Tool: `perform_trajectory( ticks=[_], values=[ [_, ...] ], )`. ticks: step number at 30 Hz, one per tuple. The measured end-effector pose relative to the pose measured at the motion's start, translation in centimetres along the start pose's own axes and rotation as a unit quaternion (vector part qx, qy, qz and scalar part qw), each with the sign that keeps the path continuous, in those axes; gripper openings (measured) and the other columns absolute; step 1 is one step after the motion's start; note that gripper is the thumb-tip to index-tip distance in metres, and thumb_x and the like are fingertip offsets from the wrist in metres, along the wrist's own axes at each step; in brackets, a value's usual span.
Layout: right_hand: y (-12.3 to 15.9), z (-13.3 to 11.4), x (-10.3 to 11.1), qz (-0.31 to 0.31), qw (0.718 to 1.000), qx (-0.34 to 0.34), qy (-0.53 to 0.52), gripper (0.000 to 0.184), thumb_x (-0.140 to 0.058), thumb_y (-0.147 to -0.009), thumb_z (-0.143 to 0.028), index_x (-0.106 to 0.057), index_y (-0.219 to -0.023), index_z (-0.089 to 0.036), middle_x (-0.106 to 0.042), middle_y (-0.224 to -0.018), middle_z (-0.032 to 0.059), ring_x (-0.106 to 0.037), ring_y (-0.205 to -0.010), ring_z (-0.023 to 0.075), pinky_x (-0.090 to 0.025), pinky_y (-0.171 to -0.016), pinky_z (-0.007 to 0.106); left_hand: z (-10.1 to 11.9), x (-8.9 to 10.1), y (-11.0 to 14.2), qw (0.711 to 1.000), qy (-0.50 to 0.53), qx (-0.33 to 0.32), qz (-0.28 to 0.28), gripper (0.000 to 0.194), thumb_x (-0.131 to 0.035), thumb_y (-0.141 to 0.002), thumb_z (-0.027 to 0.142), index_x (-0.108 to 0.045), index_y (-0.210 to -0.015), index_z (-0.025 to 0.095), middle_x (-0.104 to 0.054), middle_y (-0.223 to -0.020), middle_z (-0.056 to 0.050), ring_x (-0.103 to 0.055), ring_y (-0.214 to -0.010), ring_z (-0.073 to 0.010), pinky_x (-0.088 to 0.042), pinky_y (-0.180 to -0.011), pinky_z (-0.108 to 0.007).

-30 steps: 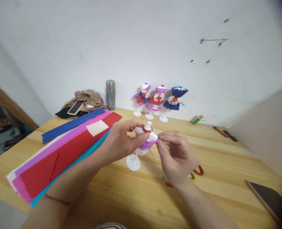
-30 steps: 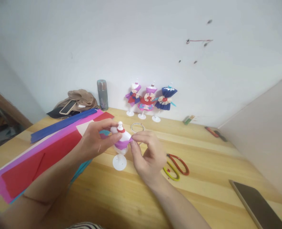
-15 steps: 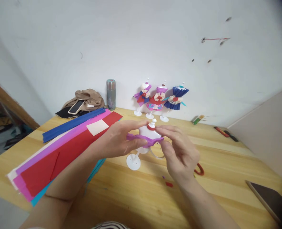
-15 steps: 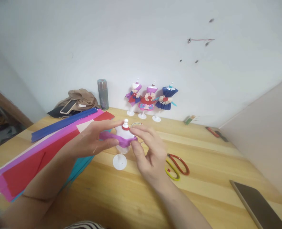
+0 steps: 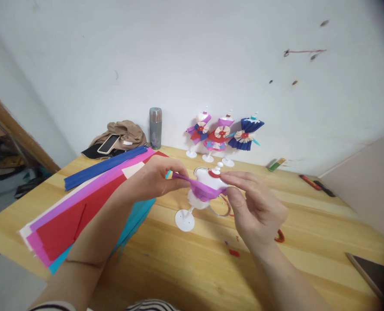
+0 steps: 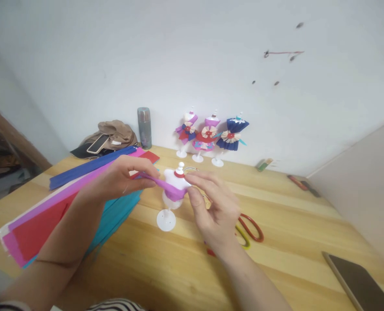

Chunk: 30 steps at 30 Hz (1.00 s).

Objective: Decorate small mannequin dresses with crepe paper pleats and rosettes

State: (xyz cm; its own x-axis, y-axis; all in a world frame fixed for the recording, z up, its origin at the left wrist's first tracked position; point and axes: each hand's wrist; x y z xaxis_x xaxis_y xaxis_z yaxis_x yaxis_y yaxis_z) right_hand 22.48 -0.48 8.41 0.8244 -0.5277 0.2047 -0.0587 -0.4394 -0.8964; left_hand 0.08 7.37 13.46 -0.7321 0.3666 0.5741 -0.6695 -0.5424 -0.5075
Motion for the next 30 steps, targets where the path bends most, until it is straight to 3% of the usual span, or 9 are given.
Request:
perform_trajectory(
  ticks=[4,9,15,23,27,30],
  values=[
    [0.0,0.1,0.0,0.004,1.0,-0.001,-0.002,0.03,-0.065,-0.091,-0.009,-0.076,-0.11,-0.03,-0.079,-0.103,0.0049,-0.074,-0.094,0.0243,-0.061,-0.079,0.044,-0.3,0.0,-0.4,0.999,0.031,0.016,-0.001,0.014,-0.071,-0.089,0.027,-0.077,-0.085,0.015,-0.079,-0.082,-0.007,-0.07,-0.074,-0.0146,-0.053,-0.068,-0.023],
    [0.1,0.3,-0.1,0.012,1.0,-0.011,0.011,0.027,-0.066,-0.091,-0.011,-0.076,-0.107,-0.03,-0.079,-0.099,0.0046,-0.075,-0.091,0.0249,-0.062,-0.078,0.044,-0.5,-0.6,-0.6,0.998,0.059,-0.023,0.016,0.016,-0.078,-0.082,0.028,-0.079,-0.093,0.017,-0.081,-0.095,-0.008,-0.075,-0.086,-0.018,-0.057,-0.079,-0.026],
    [0.0,0.3,-0.2,0.008,1.0,-0.014,0.005,0.03,-0.069,-0.089,-0.009,-0.077,-0.109,-0.03,-0.08,-0.101,0.0039,-0.076,-0.093,0.0238,-0.061,-0.08,0.041,-0.8,-1.3,-0.7,0.994,0.101,0.01,0.032,0.013,-0.072,-0.087,0.026,-0.078,-0.082,0.016,-0.081,-0.086,-0.007,-0.075,-0.08,-0.0169,-0.057,-0.075,-0.025],
    [0.4,0.6,-0.3,0.012,0.998,-0.062,-0.018,0.03,-0.069,-0.089,-0.011,-0.078,-0.108,-0.032,-0.08,-0.103,0.0032,-0.076,-0.095,0.0242,-0.06,-0.084,0.042,0.3,-1.0,-0.6,0.997,0.075,-0.02,0.01,0.015,-0.074,-0.086,0.029,-0.077,-0.085,0.014,-0.078,-0.085,-0.008,-0.069,-0.077,-0.0147,-0.053,-0.07,-0.024],
    [0.3,0.6,-0.3,0.002,0.998,-0.066,-0.021,0.031,-0.068,-0.089,-0.011,-0.077,-0.109,-0.033,-0.08,-0.104,0.0035,-0.076,-0.097,0.0247,-0.06,-0.086,0.043,-0.2,-1.3,-0.7,0.997,0.066,0.001,0.042,0.019,-0.071,-0.088,0.028,-0.072,-0.075,0.015,-0.075,-0.075,-0.004,-0.066,-0.07,-0.0127,-0.052,-0.067,-0.023],
    [0.2,0.6,-0.4,-0.002,0.998,-0.066,-0.019,0.03,-0.068,-0.09,-0.011,-0.077,-0.109,-0.033,-0.08,-0.104,0.0039,-0.076,-0.097,0.0249,-0.061,-0.087,0.045,-0.7,-1.8,-0.9,0.996,0.045,-0.028,0.074,0.016,-0.07,-0.089,0.023,-0.071,-0.074,0.015,-0.074,-0.073,-0.004,-0.064,-0.068,-0.012,-0.05,-0.067,-0.023]
  ],
)
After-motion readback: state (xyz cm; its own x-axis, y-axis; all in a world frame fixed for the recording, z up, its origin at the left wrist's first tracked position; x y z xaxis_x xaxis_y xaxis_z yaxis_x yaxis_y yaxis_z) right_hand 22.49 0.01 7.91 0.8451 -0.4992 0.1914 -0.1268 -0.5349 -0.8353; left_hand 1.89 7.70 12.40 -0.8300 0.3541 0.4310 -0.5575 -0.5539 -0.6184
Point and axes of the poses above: each hand's wrist, its own y-axis away from the middle knuckle, its own x-axis out of the back of the hand, z = x × y
